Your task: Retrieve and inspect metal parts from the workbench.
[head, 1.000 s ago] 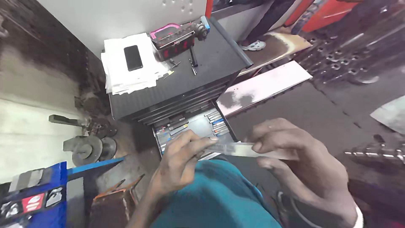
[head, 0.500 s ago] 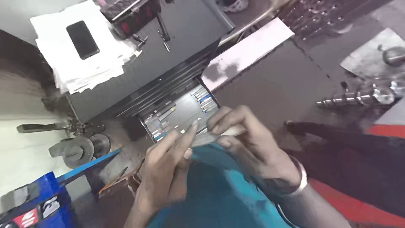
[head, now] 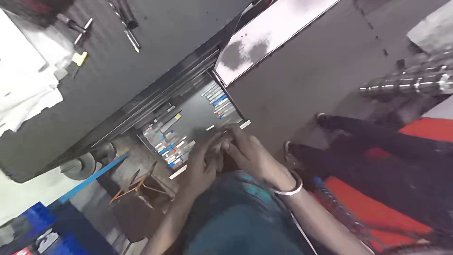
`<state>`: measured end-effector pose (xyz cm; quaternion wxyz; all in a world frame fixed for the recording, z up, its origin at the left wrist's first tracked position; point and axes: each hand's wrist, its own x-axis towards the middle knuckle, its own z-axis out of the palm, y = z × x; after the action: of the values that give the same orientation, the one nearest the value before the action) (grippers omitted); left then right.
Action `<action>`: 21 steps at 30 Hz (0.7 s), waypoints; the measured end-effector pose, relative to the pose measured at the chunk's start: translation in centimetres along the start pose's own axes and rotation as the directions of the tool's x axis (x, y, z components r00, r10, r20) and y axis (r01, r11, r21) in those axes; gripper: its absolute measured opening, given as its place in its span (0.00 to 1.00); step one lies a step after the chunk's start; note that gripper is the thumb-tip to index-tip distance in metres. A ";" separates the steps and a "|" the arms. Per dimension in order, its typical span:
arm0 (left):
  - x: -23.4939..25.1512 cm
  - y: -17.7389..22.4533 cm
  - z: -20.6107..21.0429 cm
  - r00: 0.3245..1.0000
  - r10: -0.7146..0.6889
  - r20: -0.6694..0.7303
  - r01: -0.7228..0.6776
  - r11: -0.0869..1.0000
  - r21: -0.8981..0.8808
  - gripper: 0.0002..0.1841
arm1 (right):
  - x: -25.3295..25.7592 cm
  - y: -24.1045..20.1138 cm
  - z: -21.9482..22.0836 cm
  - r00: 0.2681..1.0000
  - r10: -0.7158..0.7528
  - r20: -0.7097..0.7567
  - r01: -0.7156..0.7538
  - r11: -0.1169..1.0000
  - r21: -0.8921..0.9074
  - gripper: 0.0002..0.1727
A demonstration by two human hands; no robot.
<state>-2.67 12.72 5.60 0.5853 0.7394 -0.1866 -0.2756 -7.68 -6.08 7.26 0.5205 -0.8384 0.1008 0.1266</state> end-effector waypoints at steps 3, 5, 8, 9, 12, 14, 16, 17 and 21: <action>6.9 -8.2 1.6 0.977 -0.214 0.017 0.197 0.927 0.319 0.18 | 1.6 6.2 -1.9 0.968 0.242 -0.063 -0.250 0.941 -0.228 0.37; 12.8 -15.0 2.5 0.967 -0.252 -0.027 0.233 0.839 0.492 0.18 | 1.0 10.3 -3.0 0.932 0.342 -0.117 -0.361 0.897 -0.253 0.37; 20.8 -23.8 3.7 0.967 -0.228 -0.111 0.244 0.717 0.653 0.19 | -2.3 14.8 -3.8 0.876 0.479 -0.049 -0.474 0.837 -0.274 0.34; 22.9 -25.4 4.0 0.961 -0.245 -0.129 0.265 0.684 0.679 0.19 | -3.5 16.0 -3.8 0.860 0.510 -0.022 -0.494 0.819 -0.293 0.34; 25.7 -29.0 5.7 0.954 -0.232 -0.191 0.295 0.610 0.735 0.20 | -6.6 18.1 -3.9 0.819 0.573 0.045 -0.531 0.784 -0.323 0.32; 26.1 -29.4 6.8 0.947 -0.268 -0.176 0.306 0.588 0.748 0.23 | -7.3 18.8 -3.8 0.808 0.587 0.058 -0.546 0.782 -0.301 0.29; 26.1 -28.6 7.6 0.933 -0.313 -0.175 0.331 0.563 0.757 0.27 | -7.3 19.4 -3.7 0.814 0.576 0.066 -0.544 0.798 -0.258 0.28; 26.0 -28.1 7.8 0.927 -0.329 -0.180 0.344 0.555 0.757 0.27 | -7.2 19.5 -3.8 0.819 0.570 0.072 -0.541 0.807 -0.238 0.27; 26.9 -27.9 7.1 0.916 -0.346 -0.204 0.374 0.551 0.746 0.20 | -6.1 19.5 -4.2 0.830 0.553 0.063 -0.531 0.821 -0.207 0.26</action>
<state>12.53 -2.01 -27.64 0.1460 0.9440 -0.1211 -0.2700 -18.87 -18.17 -5.50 0.3895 -0.8094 0.2918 0.3286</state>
